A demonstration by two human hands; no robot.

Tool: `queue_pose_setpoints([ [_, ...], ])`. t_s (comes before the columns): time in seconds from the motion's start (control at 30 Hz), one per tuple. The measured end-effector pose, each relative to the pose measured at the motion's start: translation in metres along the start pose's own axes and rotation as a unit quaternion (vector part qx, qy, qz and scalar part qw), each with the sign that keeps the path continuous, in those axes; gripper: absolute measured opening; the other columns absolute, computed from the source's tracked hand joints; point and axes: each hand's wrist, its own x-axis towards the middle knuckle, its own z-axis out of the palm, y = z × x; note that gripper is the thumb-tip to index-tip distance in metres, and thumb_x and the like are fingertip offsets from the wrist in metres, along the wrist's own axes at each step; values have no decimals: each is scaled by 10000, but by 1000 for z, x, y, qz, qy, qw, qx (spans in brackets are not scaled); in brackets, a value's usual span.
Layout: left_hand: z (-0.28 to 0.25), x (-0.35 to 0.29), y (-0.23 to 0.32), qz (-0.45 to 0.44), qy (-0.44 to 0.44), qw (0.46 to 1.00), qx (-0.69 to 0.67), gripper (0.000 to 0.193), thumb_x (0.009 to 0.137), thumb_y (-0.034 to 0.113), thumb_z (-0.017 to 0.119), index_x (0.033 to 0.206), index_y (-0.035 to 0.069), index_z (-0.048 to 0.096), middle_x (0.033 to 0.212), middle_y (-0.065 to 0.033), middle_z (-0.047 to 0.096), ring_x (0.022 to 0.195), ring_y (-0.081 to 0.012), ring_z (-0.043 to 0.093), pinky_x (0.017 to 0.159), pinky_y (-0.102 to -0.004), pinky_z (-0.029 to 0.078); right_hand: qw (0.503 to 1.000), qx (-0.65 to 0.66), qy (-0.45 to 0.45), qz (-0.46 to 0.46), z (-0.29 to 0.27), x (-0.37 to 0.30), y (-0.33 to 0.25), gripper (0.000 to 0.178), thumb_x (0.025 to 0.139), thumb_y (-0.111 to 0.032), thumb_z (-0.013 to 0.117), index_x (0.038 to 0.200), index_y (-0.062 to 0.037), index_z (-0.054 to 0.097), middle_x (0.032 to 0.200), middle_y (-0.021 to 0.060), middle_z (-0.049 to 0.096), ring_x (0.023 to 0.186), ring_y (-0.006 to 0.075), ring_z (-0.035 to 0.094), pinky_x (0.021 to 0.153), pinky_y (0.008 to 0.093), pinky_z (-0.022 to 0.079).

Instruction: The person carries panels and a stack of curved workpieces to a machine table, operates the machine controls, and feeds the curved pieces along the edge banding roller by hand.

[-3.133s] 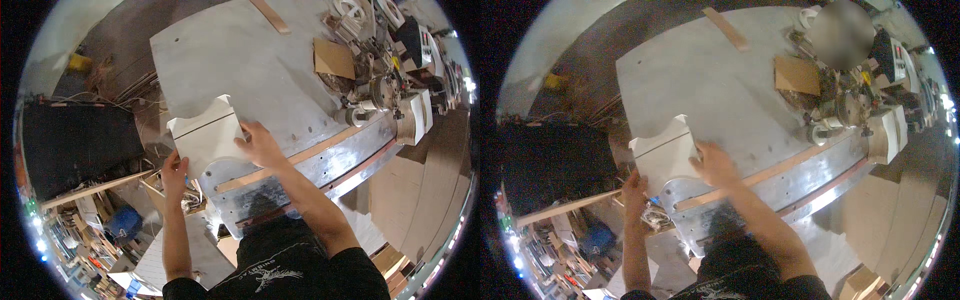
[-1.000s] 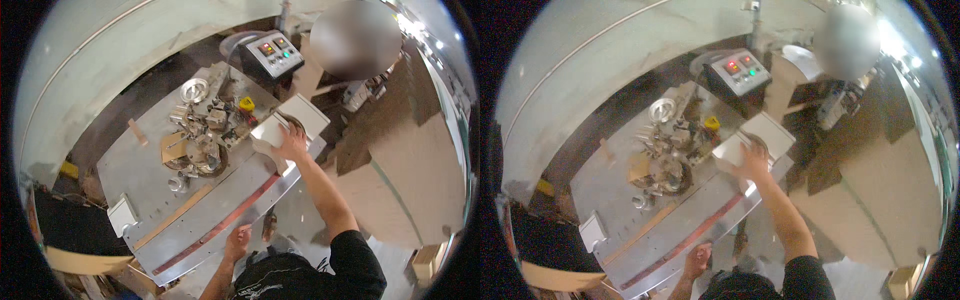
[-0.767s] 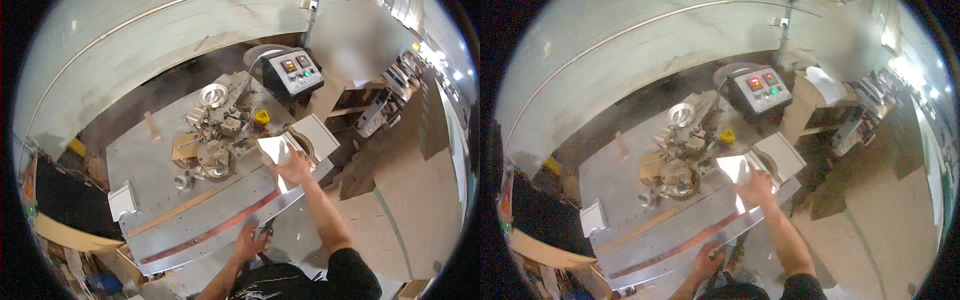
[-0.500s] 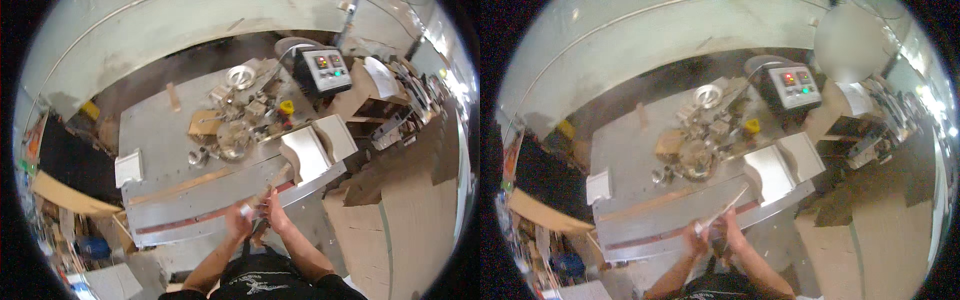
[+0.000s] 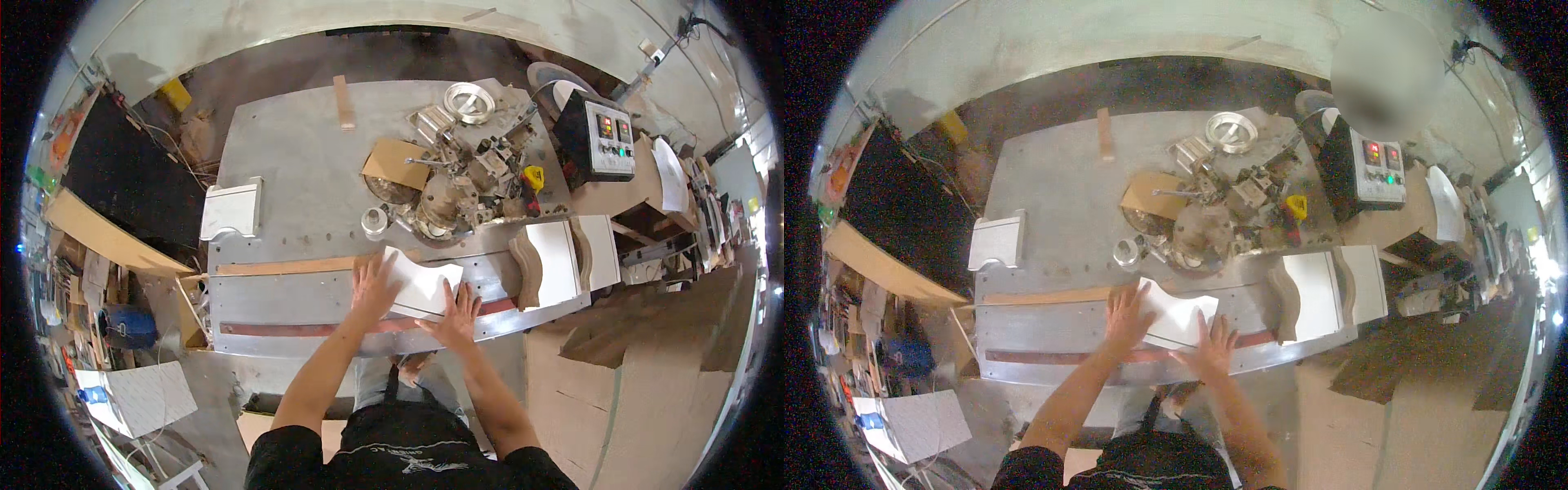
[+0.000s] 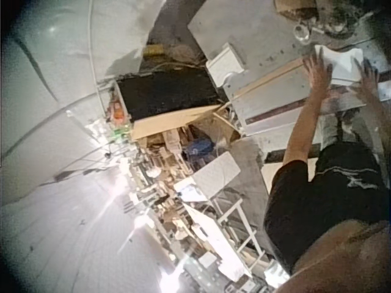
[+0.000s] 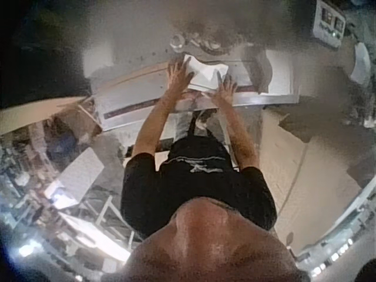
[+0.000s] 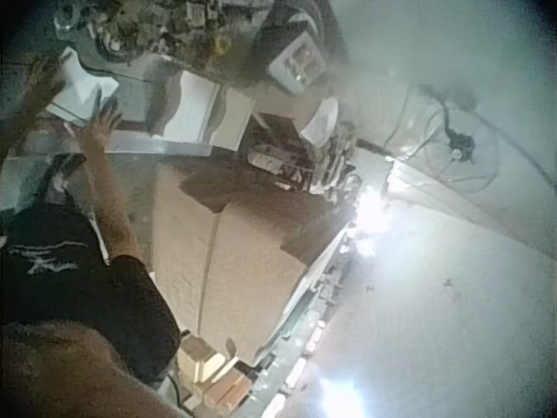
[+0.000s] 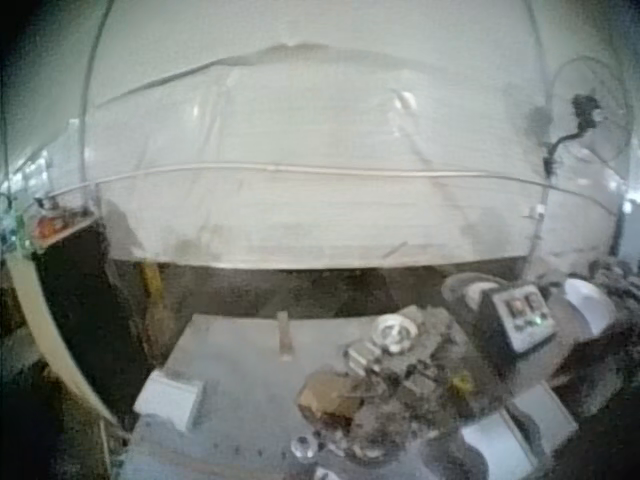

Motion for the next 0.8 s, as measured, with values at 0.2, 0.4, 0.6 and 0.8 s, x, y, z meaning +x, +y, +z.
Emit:
queue_pose_setpoints([
  [0.2, -16, 17, 1, 94, -115, 988, 39, 1069, 659, 634, 749, 1516, 155, 325, 1600, -214, 119, 1492, -401, 32, 1179, -610, 3, 999, 41, 3, -16, -24, 23, 14, 1043, 658, -574, 798, 1509, -197, 328, 1502, 253, 330, 1443, 448, 201, 1155, 620, 155],
  [0.4, -15, 17, -4, 100, -190, 968, 128, 1322, 536, 797, 719, 1560, 145, 197, 1609, -252, -1, 1494, -412, -51, 1170, -608, -69, 959, 97, 246, -101, -164, 105, 56, 522, 787, -239, 745, 1246, -41, 594, 1294, 232, 537, 1223, 415, 490, 1026, 481, 405],
  [0.6, 8, 21, -20, 128, -171, 968, 135, 1346, 485, 806, 741, 1536, 125, 247, 1574, -314, 26, 1469, -473, -12, 1153, -658, -31, 874, 27, 480, 65, -286, 246, 200, 568, 810, -263, 727, 1317, -85, 545, 1301, 183, 543, 1225, 387, 484, 1047, 481, 391],
  [0.8, 19, 17, -32, 114, -160, 972, 125, 1311, 457, 762, 793, 1503, 145, 299, 1550, -338, 99, 1454, -496, 43, 1142, -680, -12, 915, 32, 361, 180, -334, 325, 255, 771, 794, -390, 743, 1427, -97, 415, 1409, 193, 456, 1258, 414, 470, 1050, 480, 409],
])
